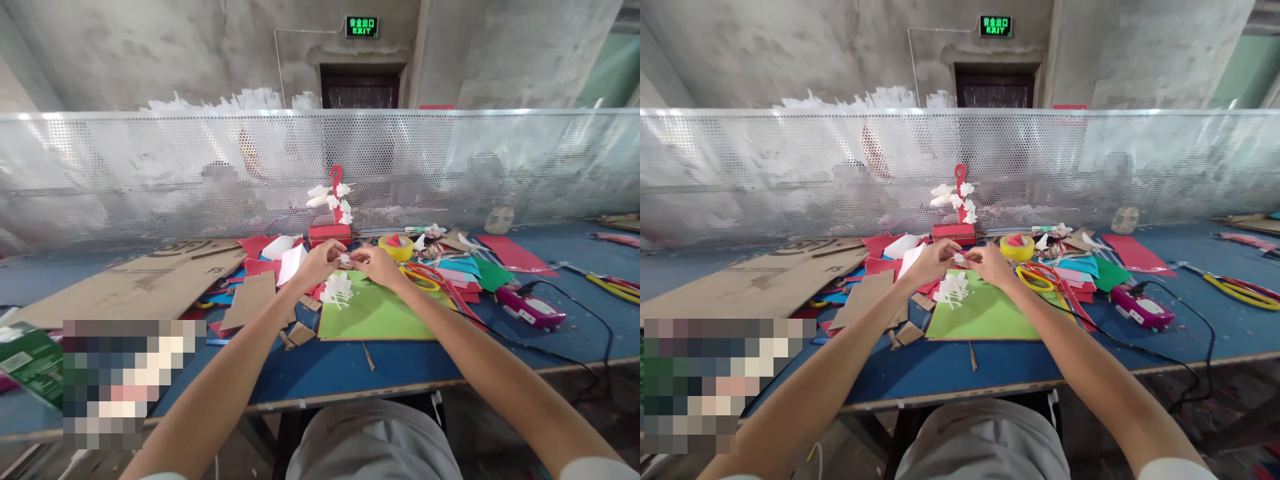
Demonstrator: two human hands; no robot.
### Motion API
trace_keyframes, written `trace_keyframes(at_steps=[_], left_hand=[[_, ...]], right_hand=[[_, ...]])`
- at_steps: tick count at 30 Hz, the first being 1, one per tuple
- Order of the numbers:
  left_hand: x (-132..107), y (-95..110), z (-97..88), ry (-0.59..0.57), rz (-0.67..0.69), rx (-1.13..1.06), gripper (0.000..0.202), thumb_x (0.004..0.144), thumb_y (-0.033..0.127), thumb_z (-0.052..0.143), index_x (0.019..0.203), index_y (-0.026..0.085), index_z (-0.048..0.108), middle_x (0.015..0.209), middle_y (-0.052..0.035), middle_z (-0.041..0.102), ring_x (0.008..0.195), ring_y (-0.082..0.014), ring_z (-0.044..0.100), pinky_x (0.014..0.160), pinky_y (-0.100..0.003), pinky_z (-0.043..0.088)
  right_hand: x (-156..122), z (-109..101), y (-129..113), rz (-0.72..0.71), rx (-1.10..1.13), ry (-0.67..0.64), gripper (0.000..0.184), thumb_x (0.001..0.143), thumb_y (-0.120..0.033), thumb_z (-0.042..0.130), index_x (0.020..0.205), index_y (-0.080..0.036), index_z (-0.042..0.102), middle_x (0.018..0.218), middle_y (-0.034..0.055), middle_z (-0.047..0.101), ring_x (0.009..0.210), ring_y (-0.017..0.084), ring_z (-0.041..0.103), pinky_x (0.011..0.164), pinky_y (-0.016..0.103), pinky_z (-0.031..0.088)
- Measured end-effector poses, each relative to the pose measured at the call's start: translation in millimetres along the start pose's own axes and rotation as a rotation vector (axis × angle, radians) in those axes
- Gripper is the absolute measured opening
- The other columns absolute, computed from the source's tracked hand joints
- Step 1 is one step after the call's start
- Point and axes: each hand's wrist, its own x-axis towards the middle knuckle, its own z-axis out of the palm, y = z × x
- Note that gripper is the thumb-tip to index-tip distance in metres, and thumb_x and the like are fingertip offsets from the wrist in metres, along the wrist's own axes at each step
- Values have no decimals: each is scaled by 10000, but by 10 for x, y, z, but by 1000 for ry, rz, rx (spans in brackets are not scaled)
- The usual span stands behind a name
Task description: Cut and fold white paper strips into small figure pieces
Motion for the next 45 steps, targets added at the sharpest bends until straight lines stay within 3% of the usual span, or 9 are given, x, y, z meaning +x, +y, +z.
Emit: trace_keyframes(at_steps=[5,10,13,21,28,33,38,45], left_hand=[[-16,12,-77,-78,-21,86,304,783,220,579,1084,178,584,964,-69,675,802,-165,650,701,-276,493],[-36,-104,-167,-406,-81,266,220,767,302,598,935,186,680,869,-67,714,740,-170,641,658,-250,455],[-34,-140,-188,-495,-108,299,229,746,243,575,921,192,714,897,-61,728,755,-172,643,663,-246,445],[-20,-188,-168,-474,-97,278,207,733,234,567,870,198,718,814,-44,724,688,-154,629,613,-225,432],[-17,-219,-169,-351,0,190,128,764,239,551,786,201,672,737,-43,691,638,-151,609,589,-245,437],[0,-130,-212,-219,-34,99,115,795,250,564,859,172,618,799,-53,679,681,-145,611,629,-255,457],[13,-4,-168,-163,-18,72,163,796,270,602,911,155,586,813,-49,653,717,-148,607,656,-268,466],[-5,178,-79,-82,-57,114,83,797,228,579,802,146,590,725,-23,622,681,-150,582,628,-260,431]], right_hand=[[4,-45,60,-28,-50,5,119,819,-277,643,854,-177,699,825,60,736,767,190,685,671,273,503],[9,-89,121,-14,-59,27,101,812,-259,639,842,-170,677,823,53,729,753,172,670,683,267,495],[14,-88,121,6,-44,22,111,805,-266,643,840,-164,670,831,57,725,753,169,665,692,269,496],[15,-93,91,19,-17,2,147,804,-302,637,837,-163,671,834,65,719,760,180,661,685,280,499],[21,-90,89,33,32,3,161,808,-324,633,844,-170,664,814,62,712,745,176,655,678,280,505],[34,-91,79,39,87,9,182,801,-345,637,829,-165,647,782,59,704,683,161,641,639,270,501],[23,-82,9,55,133,-4,205,803,-369,640,841,-167,643,780,58,704,703,169,650,647,274,505],[14,-19,-23,69,151,-9,189,776,-348,677,822,-167,645,790,59,715,749,182,674,675,277,520]])
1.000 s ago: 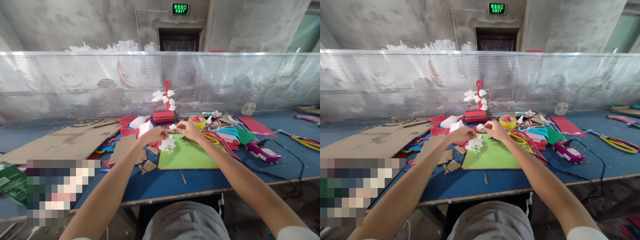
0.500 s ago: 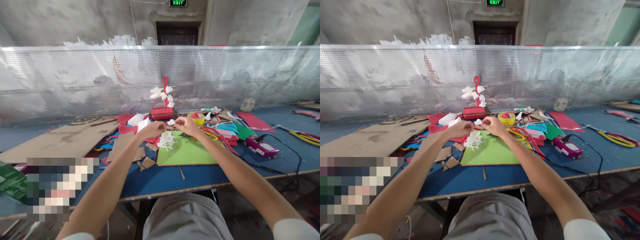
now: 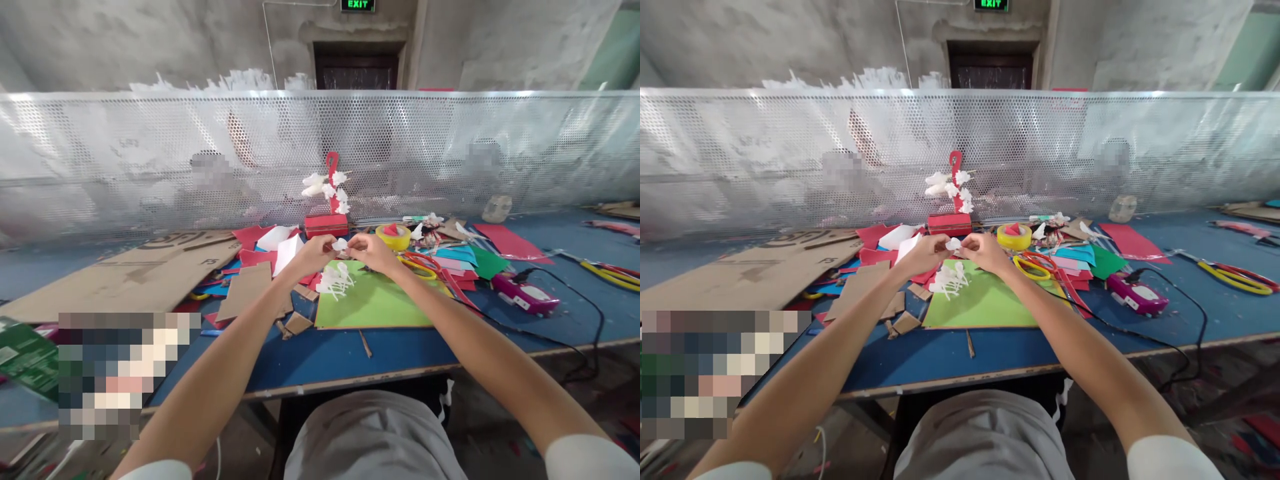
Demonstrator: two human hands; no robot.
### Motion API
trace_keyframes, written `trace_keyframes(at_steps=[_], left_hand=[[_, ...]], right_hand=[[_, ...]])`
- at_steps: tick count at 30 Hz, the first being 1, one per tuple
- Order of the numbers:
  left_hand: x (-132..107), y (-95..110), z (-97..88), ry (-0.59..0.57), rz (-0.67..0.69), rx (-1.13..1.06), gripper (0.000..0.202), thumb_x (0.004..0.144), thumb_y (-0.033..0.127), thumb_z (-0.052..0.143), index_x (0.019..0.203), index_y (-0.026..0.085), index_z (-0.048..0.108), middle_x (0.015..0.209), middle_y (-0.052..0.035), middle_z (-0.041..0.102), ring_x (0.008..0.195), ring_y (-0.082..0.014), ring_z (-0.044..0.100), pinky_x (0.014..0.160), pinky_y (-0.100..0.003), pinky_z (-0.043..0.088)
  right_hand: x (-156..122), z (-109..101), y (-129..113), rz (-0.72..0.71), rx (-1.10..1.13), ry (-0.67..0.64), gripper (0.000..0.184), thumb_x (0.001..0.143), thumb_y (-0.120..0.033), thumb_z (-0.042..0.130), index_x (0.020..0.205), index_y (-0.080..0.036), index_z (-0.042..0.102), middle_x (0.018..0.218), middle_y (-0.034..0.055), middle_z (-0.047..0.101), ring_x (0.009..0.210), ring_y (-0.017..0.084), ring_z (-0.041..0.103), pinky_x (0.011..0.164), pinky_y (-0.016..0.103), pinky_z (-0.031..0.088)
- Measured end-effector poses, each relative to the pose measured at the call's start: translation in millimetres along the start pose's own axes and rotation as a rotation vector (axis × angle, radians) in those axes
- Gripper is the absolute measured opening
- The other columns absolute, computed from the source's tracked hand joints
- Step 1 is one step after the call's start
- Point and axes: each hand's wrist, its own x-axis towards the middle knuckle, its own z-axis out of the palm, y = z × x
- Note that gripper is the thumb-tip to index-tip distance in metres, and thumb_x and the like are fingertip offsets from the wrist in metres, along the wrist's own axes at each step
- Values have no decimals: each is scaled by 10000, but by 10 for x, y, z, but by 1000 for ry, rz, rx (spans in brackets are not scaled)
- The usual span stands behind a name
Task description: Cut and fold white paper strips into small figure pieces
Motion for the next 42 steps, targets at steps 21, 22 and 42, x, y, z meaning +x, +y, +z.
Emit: trace_keyframes(at_steps=[21,22,42], left_hand=[[-18,32,46,55,88,-24,198,838,305,575,952,152,629,879,-53,665,720,-143,581,662,-251,441],[-19,30,47,62,88,-20,192,842,299,568,949,152,630,878,-53,666,729,-146,583,664,-251,438],[-18,38,45,71,108,-60,191,841,203,533,996,169,639,921,-45,680,722,-133,599,675,-247,455]], right_hand=[[-3,-34,56,22,44,-27,288,763,-428,707,876,-166,668,822,77,737,788,208,700,668,281,535],[-3,-32,56,23,40,-25,278,766,-417,702,879,-165,666,821,75,737,782,203,699,665,278,534],[25,-11,103,46,80,-23,209,781,-355,680,889,-176,678,819,67,730,727,186,683,621,274,535]])
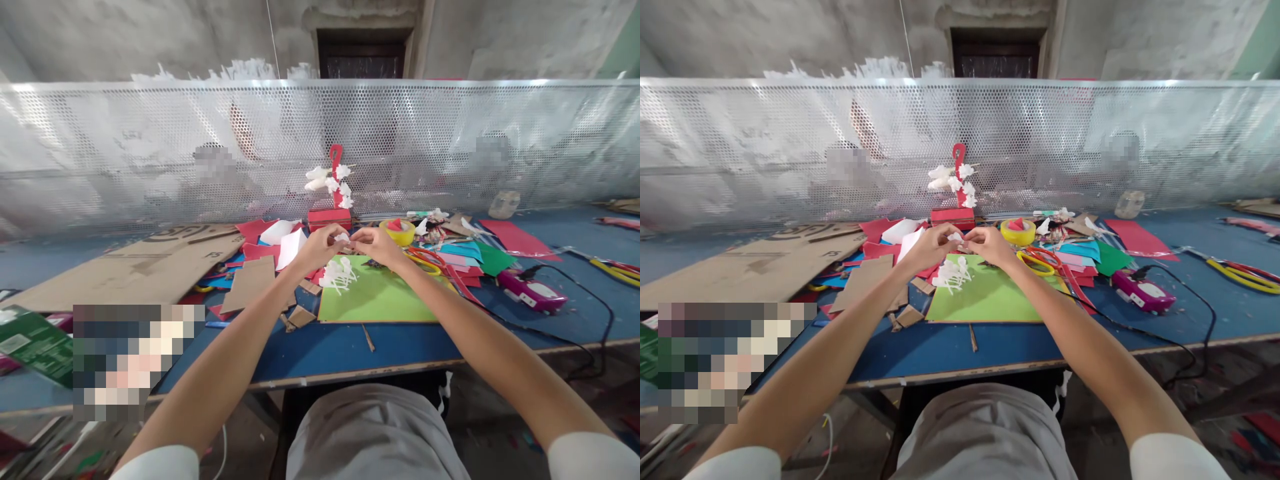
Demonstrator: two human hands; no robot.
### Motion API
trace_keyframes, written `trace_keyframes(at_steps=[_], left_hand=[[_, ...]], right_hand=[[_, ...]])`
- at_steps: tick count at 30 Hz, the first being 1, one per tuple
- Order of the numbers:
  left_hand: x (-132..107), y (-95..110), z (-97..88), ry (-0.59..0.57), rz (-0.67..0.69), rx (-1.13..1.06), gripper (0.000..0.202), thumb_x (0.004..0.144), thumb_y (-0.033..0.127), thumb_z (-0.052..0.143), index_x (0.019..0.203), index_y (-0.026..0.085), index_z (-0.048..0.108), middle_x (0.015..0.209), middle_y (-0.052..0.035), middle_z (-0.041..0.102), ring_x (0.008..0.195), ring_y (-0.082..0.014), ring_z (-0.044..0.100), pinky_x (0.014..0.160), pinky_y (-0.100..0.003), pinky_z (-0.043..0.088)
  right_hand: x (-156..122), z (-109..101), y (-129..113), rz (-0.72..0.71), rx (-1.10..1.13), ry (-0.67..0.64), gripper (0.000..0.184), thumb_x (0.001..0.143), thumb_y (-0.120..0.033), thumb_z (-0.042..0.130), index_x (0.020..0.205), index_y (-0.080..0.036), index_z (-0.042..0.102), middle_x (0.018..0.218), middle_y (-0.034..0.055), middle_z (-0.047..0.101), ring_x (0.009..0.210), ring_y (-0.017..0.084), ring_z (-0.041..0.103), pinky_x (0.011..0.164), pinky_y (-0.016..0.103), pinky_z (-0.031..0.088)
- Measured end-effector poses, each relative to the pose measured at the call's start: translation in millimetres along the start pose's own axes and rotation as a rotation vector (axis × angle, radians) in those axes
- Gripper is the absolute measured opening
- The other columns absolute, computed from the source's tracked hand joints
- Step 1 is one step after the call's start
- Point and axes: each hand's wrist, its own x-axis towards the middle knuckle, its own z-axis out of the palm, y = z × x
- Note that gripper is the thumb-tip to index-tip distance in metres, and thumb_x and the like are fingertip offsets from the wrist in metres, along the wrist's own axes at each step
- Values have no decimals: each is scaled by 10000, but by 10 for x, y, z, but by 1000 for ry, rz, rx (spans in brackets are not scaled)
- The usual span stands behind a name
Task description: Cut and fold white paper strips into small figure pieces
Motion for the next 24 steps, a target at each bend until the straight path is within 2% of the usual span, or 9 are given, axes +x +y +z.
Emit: trace_keyframes(at_steps=[6,9,11,13,17,21,24], left_hand=[[-4,-24,11,20,-39,56,182,841,217,531,966,161,650,866,-37,690,673,-133,589,641,-245,446],[0,-87,23,8,-43,73,212,848,271,538,1001,155,628,942,-59,692,746,-155,614,688,-264,469],[-5,-150,45,-42,-58,51,271,840,304,559,1060,152,600,1023,-85,685,820,-175,639,727,-279,485],[-20,-217,80,-162,-97,46,335,825,318,579,1118,154,581,1050,-104,687,865,-196,657,730,-286,491],[-49,-301,142,-305,-113,96,318,803,308,592,1096,197,650,1022,-84,716,909,-206,665,765,-281,485],[-44,-291,132,-316,-104,133,230,772,229,574,945,208,724,914,-56,737,831,-192,669,736,-270,474],[-31,-262,100,-309,-79,161,248,766,172,543,921,212,732,890,-48,734,770,-178,655,701,-269,467]], right_hand=[[-1,-9,-5,-7,18,-9,231,757,-359,703,891,-174,674,809,68,724,721,180,677,636,276,535],[3,-42,-8,-13,8,15,220,755,-362,695,863,-170,680,796,67,719,722,181,671,632,273,524],[5,-85,-14,-14,-3,56,209,756,-349,689,856,-166,685,811,70,722,732,181,670,644,275,519],[6,-134,-23,-10,-9,105,197,750,-330,692,851,-161,687,819,72,723,734,178,667,662,278,516],[5,-196,-36,28,13,169,203,731,-328,697,840,-158,682,798,70,717,700,171,653,638,281,512],[7,-184,-34,30,45,157,219,723,-343,705,848,-164,681,797,65,714,701,169,647,643,282,509],[6,-159,-30,10,64,133,222,730,-353,705,849,-167,681,801,66,713,717,170,646,672,289,508]])
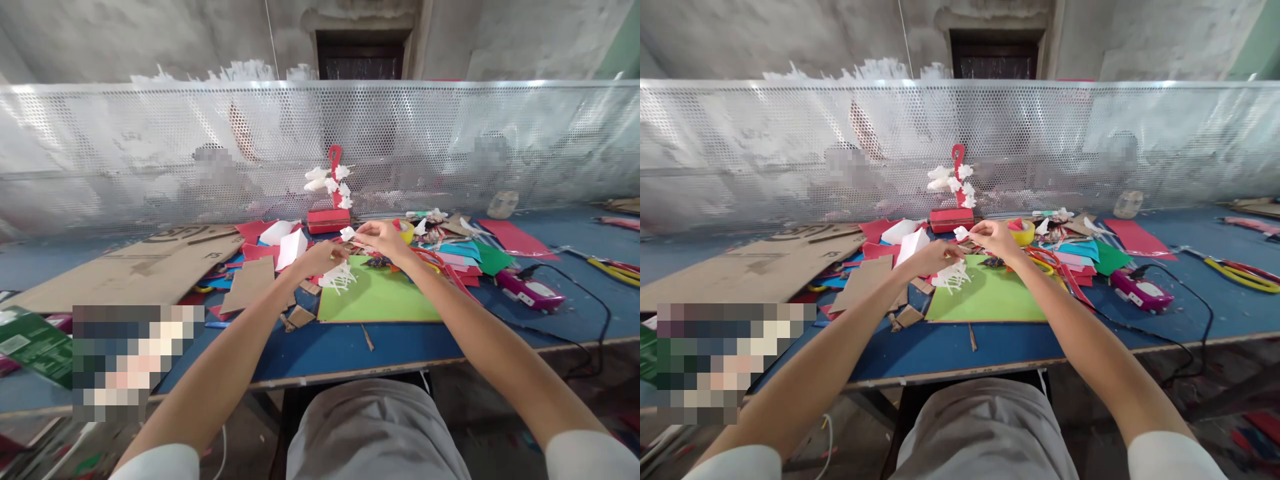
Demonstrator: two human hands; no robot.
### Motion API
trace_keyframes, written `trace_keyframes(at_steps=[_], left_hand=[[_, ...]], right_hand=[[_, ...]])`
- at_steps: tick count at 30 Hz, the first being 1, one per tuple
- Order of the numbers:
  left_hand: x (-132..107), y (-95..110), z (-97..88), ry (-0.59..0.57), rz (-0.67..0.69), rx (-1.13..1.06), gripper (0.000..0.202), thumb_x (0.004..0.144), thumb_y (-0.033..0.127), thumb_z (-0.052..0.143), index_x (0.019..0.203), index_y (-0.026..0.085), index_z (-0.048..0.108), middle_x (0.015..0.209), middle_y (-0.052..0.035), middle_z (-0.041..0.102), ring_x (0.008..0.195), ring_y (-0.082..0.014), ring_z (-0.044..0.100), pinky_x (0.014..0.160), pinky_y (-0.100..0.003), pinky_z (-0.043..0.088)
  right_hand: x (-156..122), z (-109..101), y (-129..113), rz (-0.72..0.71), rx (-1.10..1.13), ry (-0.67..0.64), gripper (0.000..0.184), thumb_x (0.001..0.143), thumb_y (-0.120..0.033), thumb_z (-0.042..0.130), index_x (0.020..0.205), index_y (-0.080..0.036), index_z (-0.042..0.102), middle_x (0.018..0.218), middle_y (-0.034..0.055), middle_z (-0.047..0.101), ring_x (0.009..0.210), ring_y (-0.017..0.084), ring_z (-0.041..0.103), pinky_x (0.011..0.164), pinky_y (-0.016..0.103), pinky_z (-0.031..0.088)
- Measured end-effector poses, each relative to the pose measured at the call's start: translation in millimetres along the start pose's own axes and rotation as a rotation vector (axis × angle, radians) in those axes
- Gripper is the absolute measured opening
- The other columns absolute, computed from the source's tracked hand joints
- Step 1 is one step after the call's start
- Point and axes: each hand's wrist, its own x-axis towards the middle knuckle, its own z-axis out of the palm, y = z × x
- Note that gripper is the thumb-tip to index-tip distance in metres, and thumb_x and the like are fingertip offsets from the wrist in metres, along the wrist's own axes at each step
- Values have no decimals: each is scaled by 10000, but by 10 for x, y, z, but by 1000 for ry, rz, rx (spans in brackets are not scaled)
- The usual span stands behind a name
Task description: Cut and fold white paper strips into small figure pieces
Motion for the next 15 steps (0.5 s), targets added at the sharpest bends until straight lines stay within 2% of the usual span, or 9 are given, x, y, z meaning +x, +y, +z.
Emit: trace_keyframes(at_steps=[3,9,12,15], left_hand=[[0,16,-27,46,6,-25,250,783,158,524,940,201,713,897,-50,726,758,-168,646,690,-262,470],[27,23,-56,251,-2,-102,189,776,168,558,935,148,659,950,-82,699,805,-182,647,741,-294,501],[37,32,-66,259,14,-242,182,762,141,566,931,142,632,972,-85,692,871,-185,654,794,-308,509],[38,59,-74,262,-6,-334,145,741,127,584,883,133,613,887,-68,681,824,-173,647,753,-293,505]], right_hand=[[-2,15,1,7,11,-1,226,730,-363,708,843,-169,679,799,63,710,715,169,643,682,295,509],[-13,29,-24,44,89,-1,257,712,-384,731,854,-178,671,792,59,707,694,169,641,661,295,510],[-30,37,-46,45,110,-16,254,716,-381,735,858,-179,672,817,66,714,727,178,653,676,296,514],[-42,47,-50,29,105,-31,254,724,-382,733,869,-180,678,843,69,717,763,183,660,704,301,523]])
